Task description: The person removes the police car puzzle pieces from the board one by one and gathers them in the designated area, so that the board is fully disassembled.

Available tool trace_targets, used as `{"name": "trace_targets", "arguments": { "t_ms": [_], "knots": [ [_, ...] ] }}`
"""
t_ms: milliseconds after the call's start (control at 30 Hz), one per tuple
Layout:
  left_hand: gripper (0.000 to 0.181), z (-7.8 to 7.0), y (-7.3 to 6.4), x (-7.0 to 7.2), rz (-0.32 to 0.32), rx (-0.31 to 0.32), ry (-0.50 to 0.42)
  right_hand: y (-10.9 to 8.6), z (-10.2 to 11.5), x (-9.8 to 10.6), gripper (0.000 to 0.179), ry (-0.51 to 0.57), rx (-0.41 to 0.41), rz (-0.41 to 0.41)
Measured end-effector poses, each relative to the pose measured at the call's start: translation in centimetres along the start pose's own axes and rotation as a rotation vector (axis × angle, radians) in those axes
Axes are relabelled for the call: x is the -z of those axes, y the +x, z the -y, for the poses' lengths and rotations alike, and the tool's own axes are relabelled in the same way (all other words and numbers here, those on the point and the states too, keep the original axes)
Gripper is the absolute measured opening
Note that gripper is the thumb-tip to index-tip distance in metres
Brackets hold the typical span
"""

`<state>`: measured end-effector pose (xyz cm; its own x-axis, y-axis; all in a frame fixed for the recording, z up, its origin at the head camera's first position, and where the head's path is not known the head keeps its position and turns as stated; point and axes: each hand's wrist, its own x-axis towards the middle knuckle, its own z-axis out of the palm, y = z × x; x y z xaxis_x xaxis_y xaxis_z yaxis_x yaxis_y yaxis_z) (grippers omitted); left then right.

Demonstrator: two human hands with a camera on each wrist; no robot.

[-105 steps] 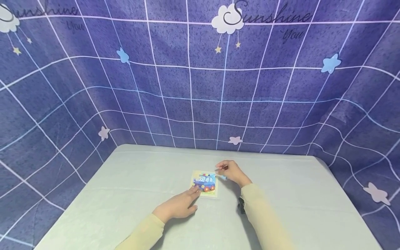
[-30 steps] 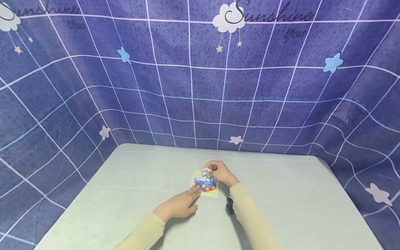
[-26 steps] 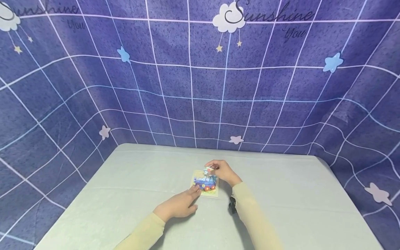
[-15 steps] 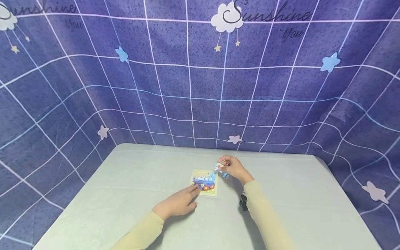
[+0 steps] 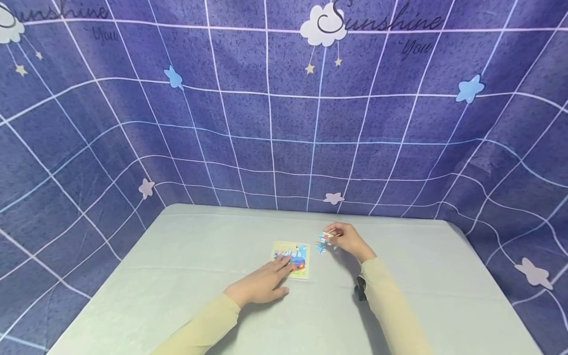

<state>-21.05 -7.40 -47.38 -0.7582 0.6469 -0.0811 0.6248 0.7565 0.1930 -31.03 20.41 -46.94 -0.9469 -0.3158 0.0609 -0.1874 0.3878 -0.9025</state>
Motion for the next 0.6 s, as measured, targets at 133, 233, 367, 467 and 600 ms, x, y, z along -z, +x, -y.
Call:
{"name": "trace_targets", "arguments": {
  "t_ms": [133,233,367,467,600],
  "knots": [
    [0.068,0.1,0.5,-0.3,0.043,0.020,-0.017,-1.1,1.1,0.7,0.031,-0.010,0.002,0.020],
    [0.070,0.2,0.7,-0.4,0.061,0.035,-0.029,-1.8,1.8,1.2,0.030,-0.031,-0.021,0.037],
    [0.072,0.2,0.7,-0.3,0.076,0.046,-0.047,-1.7,0.5,1.7,0.029,-0.035,-0.058,0.059],
    [0.071,0.2,0.7,-0.2,0.083,0.048,-0.056,-1.2,-1.1,1.9,0.028,-0.036,-0.082,0.062],
    [0.071,0.2,0.6,-0.1,0.091,0.050,-0.057,-0.8,-2.3,1.9,0.028,-0.055,-0.091,0.061]
  ]
}}
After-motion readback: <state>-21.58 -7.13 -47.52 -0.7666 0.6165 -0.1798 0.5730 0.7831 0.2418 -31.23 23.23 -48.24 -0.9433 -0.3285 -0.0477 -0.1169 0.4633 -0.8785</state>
